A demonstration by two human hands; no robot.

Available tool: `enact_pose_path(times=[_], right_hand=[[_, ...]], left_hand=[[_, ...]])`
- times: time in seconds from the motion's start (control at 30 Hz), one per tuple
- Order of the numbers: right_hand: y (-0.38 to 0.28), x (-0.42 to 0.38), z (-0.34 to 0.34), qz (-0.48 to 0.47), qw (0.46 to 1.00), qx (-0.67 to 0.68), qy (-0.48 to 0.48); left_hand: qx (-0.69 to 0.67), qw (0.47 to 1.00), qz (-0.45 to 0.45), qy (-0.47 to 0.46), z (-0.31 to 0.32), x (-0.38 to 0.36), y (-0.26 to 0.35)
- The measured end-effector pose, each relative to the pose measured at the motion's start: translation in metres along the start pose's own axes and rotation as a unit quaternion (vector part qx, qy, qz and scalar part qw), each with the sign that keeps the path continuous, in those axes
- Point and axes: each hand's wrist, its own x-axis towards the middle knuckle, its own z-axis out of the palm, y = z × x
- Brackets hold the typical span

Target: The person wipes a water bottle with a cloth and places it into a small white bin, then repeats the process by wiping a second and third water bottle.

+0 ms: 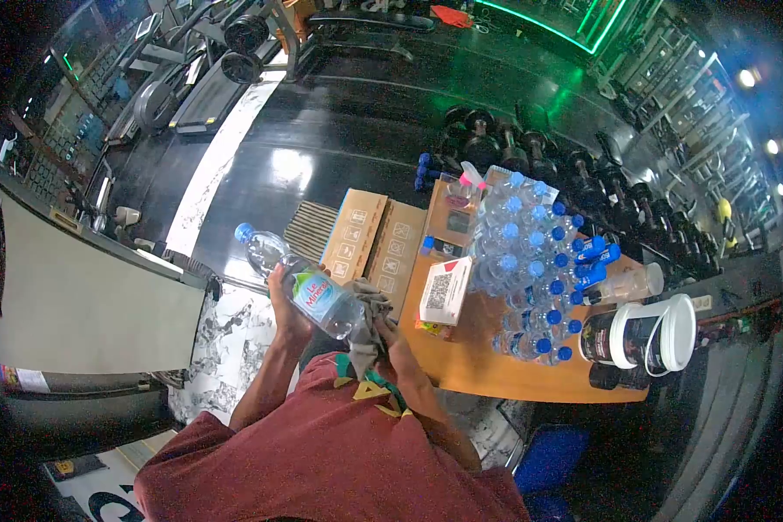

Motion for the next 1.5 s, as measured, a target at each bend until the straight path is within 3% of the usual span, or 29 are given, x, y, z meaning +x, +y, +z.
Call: enact_pose_path(times=[0.07, 0.1, 0.17, 0.3, 0.33, 0.37, 0.4, 0.43, 0.47, 0.53, 0.6, 0.67, 0.73, 0.8, 0.83, 0.87, 0.93, 0.97, 1.0, 1.07, 1.1, 1.13, 1.2, 1.23, 1.27, 1.33, 1.37, 1.47, 1.5], right_hand=[[-0.005, 0.002, 0.027, 0.075, 0.985, 0.025, 0.151], [-0.007, -0.001, 0.043, 0.074, 0.985, 0.025, 0.152], [-0.009, -0.006, 0.065, 0.090, 0.958, -0.013, 0.273], [-0.015, -0.024, 0.062, 0.039, 0.984, 0.012, 0.172], [-0.015, -0.026, 0.066, -0.069, 0.961, -0.177, 0.200], [-0.016, -0.029, 0.072, -0.175, 0.891, -0.358, 0.218], [-0.016, -0.031, 0.075, -0.272, 0.776, -0.522, 0.227], [-0.013, -0.020, 0.078, -0.333, 0.778, -0.515, 0.134], [-0.021, -0.016, 0.093, -0.401, 0.554, -0.724, 0.091], [-0.021, -0.003, 0.108, -0.404, 0.415, -0.815, 0.004], [-0.018, 0.001, 0.096, -0.441, 0.427, -0.789, -0.005], [-0.022, 0.007, 0.073, -0.504, 0.458, -0.732, -0.032], [-0.026, 0.004, 0.057, -0.477, 0.432, -0.765, -0.005], [-0.029, 0.003, 0.044, -0.341, 0.589, -0.723, 0.118], [-0.023, 0.003, 0.016, -0.323, 0.658, -0.663, 0.153], [-0.022, 0.002, 0.023, -0.323, 0.659, -0.662, 0.152], [-0.017, -0.007, 0.054, -0.444, 0.492, -0.724, 0.192], [-0.014, -0.015, 0.061, -0.421, 0.514, -0.732, 0.153], [-0.012, -0.012, 0.070, -0.433, 0.573, -0.694, 0.055], [-0.017, -0.010, 0.098, -0.447, 0.414, -0.793, -0.029], [-0.012, -0.005, 0.091, -0.456, 0.370, -0.809, -0.022], [-0.010, -0.005, 0.080, -0.454, 0.371, -0.809, -0.022], [-0.011, -0.002, 0.052, -0.496, 0.434, -0.752, 0.015], [-0.011, -0.003, 0.032, -0.454, 0.463, -0.758, 0.062], [-0.017, -0.007, 0.035, -0.453, 0.464, -0.758, 0.064], [-0.029, -0.008, 0.047, -0.352, 0.476, -0.789, 0.161], [-0.028, -0.006, 0.048, -0.374, 0.527, -0.743, 0.174], [-0.013, -0.019, 0.067, -0.418, 0.475, -0.746, 0.208], [-0.008, -0.023, 0.081, -0.422, 0.493, -0.743, 0.163]], left_hand=[[-0.015, 0.999, 0.026, -0.022, -0.013, 0.011, -0.008], [-0.023, 0.997, 0.072, -0.006, -0.016, 0.014, -0.011], [-0.048, 0.990, 0.135, 0.016, -0.014, 0.016, -0.011], [-0.030, 0.986, 0.160, 0.034, -0.010, 0.021, -0.003], [-0.080, 0.991, 0.104, 0.028, -0.008, 0.020, -0.002], [-0.129, 0.990, 0.045, 0.023, -0.005, 0.018, -0.003], [-0.130, 0.990, 0.044, 0.024, 0.005, 0.014, -0.003], [-0.155, 0.986, 0.012, 0.052, 0.019, 0.009, -0.003], [-0.179, 0.980, -0.020, 0.080, 0.026, 0.006, -0.003], [-0.173, 0.984, -0.044, 0.015, 0.011, 0.015, -0.011], [-0.149, 0.984, -0.098, 0.005, 0.013, 0.013, -0.008], [-0.126, 0.988, -0.080, 0.031, 0.016, 0.007, -0.010], [-0.147, 0.982, -0.102, 0.060, 0.014, 0.004, -0.012], [-0.160, 0.978, -0.120, 0.055, 0.013, 0.001, -0.011], [-0.176, 0.974, -0.133, 0.053, 0.012, 0.000, -0.011], [-0.194, 0.969, -0.145, 0.050, 0.011, 0.000, -0.012], [-0.193, 0.970, -0.142, 0.043, 0.007, 0.002, -0.015], [-0.184, 0.972, -0.138, 0.051, 0.008, 0.003, -0.016], [-0.176, 0.973, -0.136, 0.056, 0.010, 0.005, -0.017], [-0.135, 0.982, -0.126, 0.043, 0.009, 0.006, -0.018], [-0.115, 0.983, -0.140, 0.033, 0.007, 0.006, -0.019], [-0.095, 0.983, -0.154, 0.023, 0.004, 0.007, -0.020], [-0.112, 0.981, -0.154, 0.033, 0.001, 0.009, -0.023], [-0.128, 0.978, -0.158, 0.045, -0.001, 0.008, -0.025], [-0.143, 0.975, -0.162, 0.058, -0.003, 0.006, -0.026], [-0.136, 0.974, -0.171, 0.054, -0.005, 0.004, -0.025], [-0.132, 0.974, -0.174, 0.053, -0.006, 0.005, -0.028], [-0.126, 0.974, -0.179, 0.063, -0.008, 0.003, -0.033], [-0.135, 0.972, -0.176, 0.074, -0.006, 0.003, -0.034]])
